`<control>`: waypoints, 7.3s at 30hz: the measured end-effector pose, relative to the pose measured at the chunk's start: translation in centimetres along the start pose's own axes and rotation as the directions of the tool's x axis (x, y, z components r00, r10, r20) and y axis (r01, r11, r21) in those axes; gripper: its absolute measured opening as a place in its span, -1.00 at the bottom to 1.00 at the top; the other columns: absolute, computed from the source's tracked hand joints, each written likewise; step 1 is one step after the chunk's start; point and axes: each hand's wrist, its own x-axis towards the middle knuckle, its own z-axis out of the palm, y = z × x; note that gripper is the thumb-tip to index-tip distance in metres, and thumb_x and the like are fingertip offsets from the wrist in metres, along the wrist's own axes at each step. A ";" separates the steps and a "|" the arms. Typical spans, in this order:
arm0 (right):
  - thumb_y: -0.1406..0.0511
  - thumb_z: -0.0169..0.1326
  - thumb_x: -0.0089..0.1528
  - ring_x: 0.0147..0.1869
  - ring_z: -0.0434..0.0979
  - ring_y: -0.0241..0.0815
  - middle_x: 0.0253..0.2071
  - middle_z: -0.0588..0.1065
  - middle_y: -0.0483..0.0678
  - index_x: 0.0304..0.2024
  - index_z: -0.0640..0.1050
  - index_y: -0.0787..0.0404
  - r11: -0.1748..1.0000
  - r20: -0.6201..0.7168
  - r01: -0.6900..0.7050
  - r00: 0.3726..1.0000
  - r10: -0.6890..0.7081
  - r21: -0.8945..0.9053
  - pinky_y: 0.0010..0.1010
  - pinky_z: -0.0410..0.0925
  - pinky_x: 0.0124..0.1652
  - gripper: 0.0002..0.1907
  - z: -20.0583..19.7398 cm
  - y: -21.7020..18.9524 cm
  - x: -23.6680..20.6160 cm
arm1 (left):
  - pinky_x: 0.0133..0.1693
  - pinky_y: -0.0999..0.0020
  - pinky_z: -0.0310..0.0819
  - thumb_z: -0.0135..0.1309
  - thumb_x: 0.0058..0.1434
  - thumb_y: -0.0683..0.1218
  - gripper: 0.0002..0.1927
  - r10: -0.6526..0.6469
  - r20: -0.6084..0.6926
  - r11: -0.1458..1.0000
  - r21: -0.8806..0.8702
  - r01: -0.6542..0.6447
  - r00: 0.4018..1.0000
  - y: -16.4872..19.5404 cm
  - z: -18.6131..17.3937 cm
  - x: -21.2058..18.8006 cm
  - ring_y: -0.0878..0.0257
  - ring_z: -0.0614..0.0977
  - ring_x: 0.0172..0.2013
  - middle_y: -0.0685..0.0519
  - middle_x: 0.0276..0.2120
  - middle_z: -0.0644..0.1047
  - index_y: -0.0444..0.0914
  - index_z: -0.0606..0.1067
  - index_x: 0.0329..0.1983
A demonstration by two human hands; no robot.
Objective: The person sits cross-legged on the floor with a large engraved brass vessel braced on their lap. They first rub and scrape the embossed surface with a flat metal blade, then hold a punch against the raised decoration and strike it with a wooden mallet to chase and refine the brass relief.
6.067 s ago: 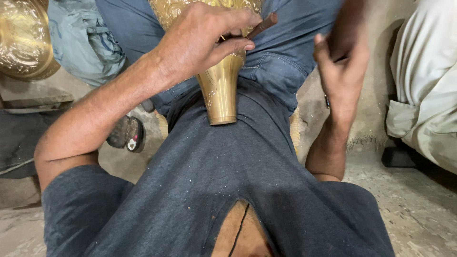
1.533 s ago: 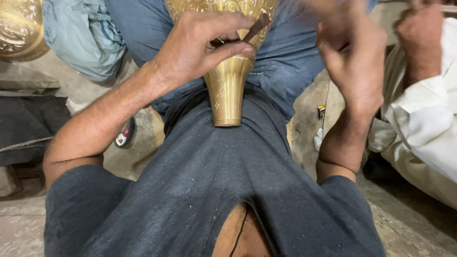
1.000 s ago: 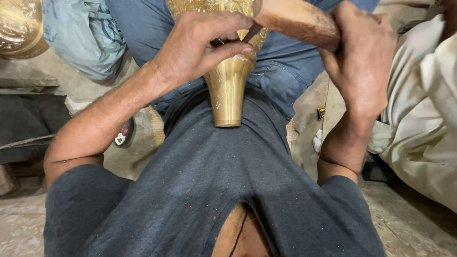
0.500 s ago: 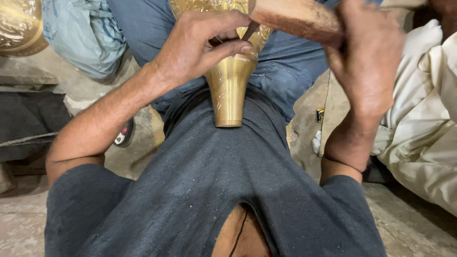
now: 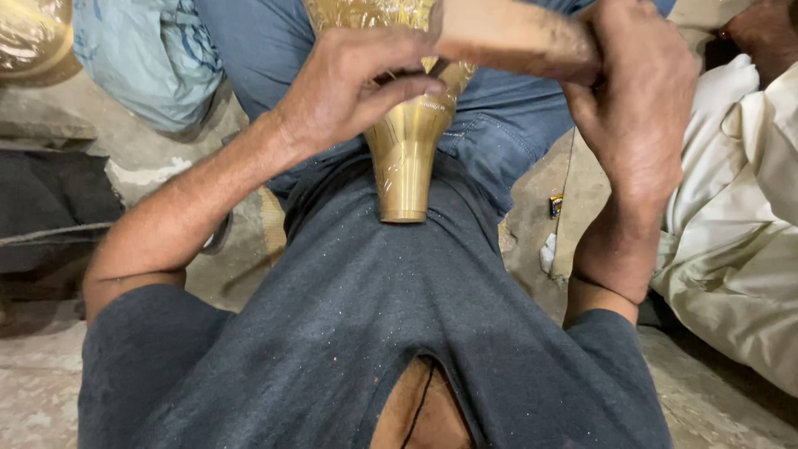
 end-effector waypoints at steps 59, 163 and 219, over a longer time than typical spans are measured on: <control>0.44 0.29 0.03 -0.14 0.49 0.13 -0.25 0.43 0.05 -0.18 0.38 0.30 0.969 0.118 0.118 0.989 -0.094 -0.219 -0.10 0.27 -0.25 -0.61 -4.3 -3.2 4.1 | -0.12 0.37 0.73 0.29 0.36 -0.14 -0.70 -0.112 -0.046 0.992 -0.063 0.109 0.993 1.0 -0.9 -0.6 0.21 0.75 -0.17 -0.04 -0.15 0.66 -0.30 0.55 0.11; 0.40 0.23 0.17 -0.10 0.51 0.04 -0.24 0.44 0.04 -0.11 0.40 0.26 0.969 0.324 0.152 0.943 -0.083 -0.195 -0.18 0.38 -0.06 -0.69 -1.2 -9.0 9.8 | -0.08 0.35 0.74 0.29 0.43 -0.11 -0.67 -0.139 -0.280 0.973 -0.220 0.077 0.950 -2.1 -3.6 -8.2 0.23 0.77 -0.17 -0.01 -0.17 0.66 -0.30 0.53 0.18; 0.42 0.21 0.18 -0.07 0.54 0.07 -0.21 0.47 0.05 -0.04 0.39 0.30 0.978 0.343 0.148 0.935 -0.090 -0.147 -0.20 0.38 -0.06 -0.65 -1.8 -11.1 11.5 | -0.02 0.35 0.70 0.28 0.40 -0.16 -0.67 -0.120 -0.357 0.970 -0.241 0.032 0.926 -2.6 -2.9 -9.4 0.22 0.75 -0.05 -0.04 0.01 0.65 -0.32 0.53 0.18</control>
